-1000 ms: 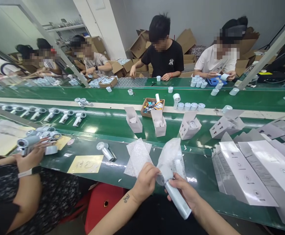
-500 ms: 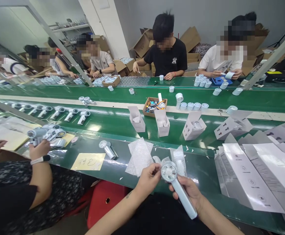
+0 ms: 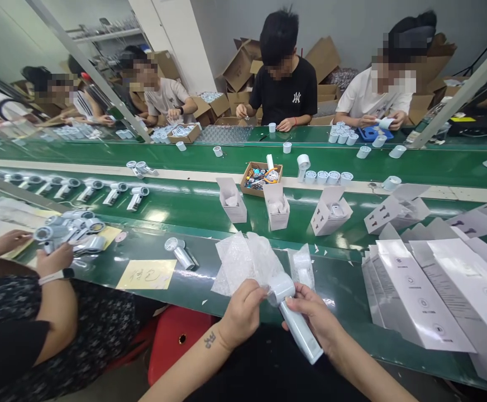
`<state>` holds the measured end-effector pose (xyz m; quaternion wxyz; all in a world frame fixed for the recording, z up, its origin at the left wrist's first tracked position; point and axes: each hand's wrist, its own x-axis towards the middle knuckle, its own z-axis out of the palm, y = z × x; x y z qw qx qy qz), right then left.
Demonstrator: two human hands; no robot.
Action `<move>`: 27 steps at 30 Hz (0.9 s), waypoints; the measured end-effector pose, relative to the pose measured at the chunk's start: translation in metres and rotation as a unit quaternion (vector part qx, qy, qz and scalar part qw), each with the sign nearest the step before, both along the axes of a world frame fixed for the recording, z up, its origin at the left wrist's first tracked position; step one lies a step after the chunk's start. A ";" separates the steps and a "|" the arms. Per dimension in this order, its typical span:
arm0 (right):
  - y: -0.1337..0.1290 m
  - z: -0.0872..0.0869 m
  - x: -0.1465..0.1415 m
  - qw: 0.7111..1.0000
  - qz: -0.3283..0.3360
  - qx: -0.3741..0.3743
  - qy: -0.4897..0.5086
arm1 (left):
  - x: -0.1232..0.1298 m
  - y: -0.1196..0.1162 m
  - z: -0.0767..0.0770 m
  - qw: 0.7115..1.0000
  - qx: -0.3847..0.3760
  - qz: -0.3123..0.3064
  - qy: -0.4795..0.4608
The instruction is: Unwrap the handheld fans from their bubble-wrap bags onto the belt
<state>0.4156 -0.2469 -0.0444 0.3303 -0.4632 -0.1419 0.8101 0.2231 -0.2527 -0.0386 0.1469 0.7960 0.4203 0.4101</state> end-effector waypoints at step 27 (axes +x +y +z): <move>0.001 0.080 0.002 0.846 0.318 0.274 -0.328 | -0.025 0.005 0.050 0.839 -0.528 0.062 -0.118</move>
